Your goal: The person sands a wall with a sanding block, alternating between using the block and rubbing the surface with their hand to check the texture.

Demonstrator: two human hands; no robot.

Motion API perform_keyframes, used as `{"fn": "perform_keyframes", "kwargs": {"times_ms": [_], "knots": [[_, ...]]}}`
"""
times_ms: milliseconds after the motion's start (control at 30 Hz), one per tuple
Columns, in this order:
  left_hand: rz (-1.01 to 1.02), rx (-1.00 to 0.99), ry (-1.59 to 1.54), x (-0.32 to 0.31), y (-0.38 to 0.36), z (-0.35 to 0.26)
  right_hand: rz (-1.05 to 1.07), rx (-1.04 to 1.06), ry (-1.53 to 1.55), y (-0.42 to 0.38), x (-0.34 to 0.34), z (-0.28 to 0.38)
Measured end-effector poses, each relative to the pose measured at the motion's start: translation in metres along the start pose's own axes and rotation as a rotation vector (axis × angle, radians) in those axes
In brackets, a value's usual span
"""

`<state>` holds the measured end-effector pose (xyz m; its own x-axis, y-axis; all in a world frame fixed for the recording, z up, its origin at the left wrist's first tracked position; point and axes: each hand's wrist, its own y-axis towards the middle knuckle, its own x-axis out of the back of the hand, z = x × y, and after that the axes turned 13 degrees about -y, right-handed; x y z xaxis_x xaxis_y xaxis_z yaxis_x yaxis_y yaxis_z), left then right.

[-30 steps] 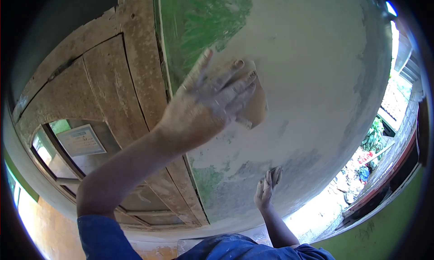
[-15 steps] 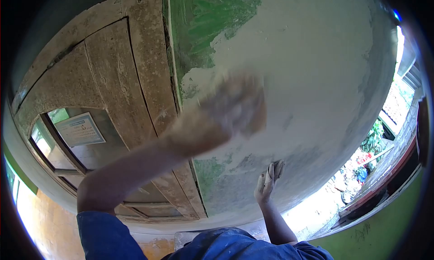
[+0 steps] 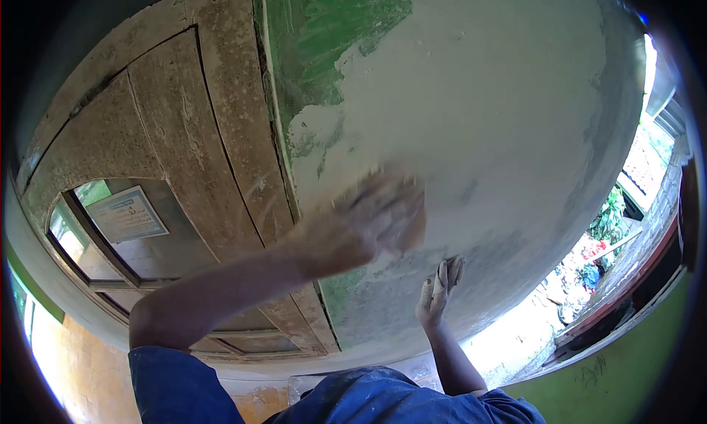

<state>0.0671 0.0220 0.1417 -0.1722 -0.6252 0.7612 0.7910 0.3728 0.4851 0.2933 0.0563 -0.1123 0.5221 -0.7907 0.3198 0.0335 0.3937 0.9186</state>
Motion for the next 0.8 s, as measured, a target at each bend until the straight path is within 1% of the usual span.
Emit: {"fn": "perform_keyframes", "kwargs": {"times_ms": [33, 67, 133, 167, 233, 267, 333, 367, 433, 467, 533, 567, 633, 667, 733, 767, 800], "knots": [[0.038, 0.018, -0.278, -0.002, -0.002, -0.005, -0.005, -0.001, -0.001, -0.001, 0.000, -0.002], [0.036, 0.012, -0.274, -0.002, 0.000, 0.001, 0.002, 0.003, -0.005, -0.002, 0.000, -0.003], [0.071, -0.139, 0.342, 0.035, 0.023, 0.017, 0.002, 0.006, -0.013, -0.002, -0.003, -0.003], [0.067, -0.141, 0.342, 0.052, 0.035, 0.026, -0.012, 0.005, -0.022, -0.002, -0.004, -0.003], [-0.112, 0.019, 0.287, 0.074, 0.056, 0.036, -0.022, 0.007, -0.028, -0.002, -0.005, -0.001], [-0.110, 0.021, 0.287, 0.071, 0.058, 0.034, -0.028, -0.006, -0.017, -0.002, -0.006, 0.000], [-0.201, 0.092, 0.159, 0.053, 0.058, 0.028, -0.036, -0.025, -0.007, -0.001, -0.005, 0.002], [-0.075, 0.052, 0.206, 0.040, 0.050, 0.016, -0.026, -0.028, -0.002, 0.000, -0.004, 0.003], [0.054, -0.030, 0.030, -0.001, 0.024, -0.005, -0.021, -0.033, -0.002, -0.002, -0.002, 0.000], [0.051, -0.039, 0.032, -0.004, 0.018, -0.005, -0.010, -0.017, 0.009, -0.004, -0.003, -0.004], [0.136, -0.088, -0.156, 0.005, 0.012, 0.000, -0.013, -0.003, 0.010, -0.005, -0.004, -0.006], [0.132, -0.098, -0.153, 0.008, 0.016, 0.008, -0.017, 0.002, 0.019, -0.006, -0.004, -0.006], [-0.034, -0.019, 0.186, 0.047, 0.038, 0.023, -0.017, 0.008, 0.027, -0.005, -0.004, -0.005], [-0.034, -0.019, 0.187, 0.050, 0.042, 0.027, -0.018, 0.003, 0.021, -0.005, -0.004, -0.004], [-0.290, 0.099, 0.083, 0.055, 0.046, 0.031, -0.020, -0.002, 0.018, -0.003, -0.005, -0.004], [-0.289, 0.097, 0.084, 0.049, 0.045, 0.026, -0.027, 0.021, 0.009, -0.003, -0.005, -0.005], [-0.173, 0.098, 0.092, 0.035, 0.041, 0.015, -0.034, 0.044, -0.003, -0.002, -0.004, -0.006]]}}
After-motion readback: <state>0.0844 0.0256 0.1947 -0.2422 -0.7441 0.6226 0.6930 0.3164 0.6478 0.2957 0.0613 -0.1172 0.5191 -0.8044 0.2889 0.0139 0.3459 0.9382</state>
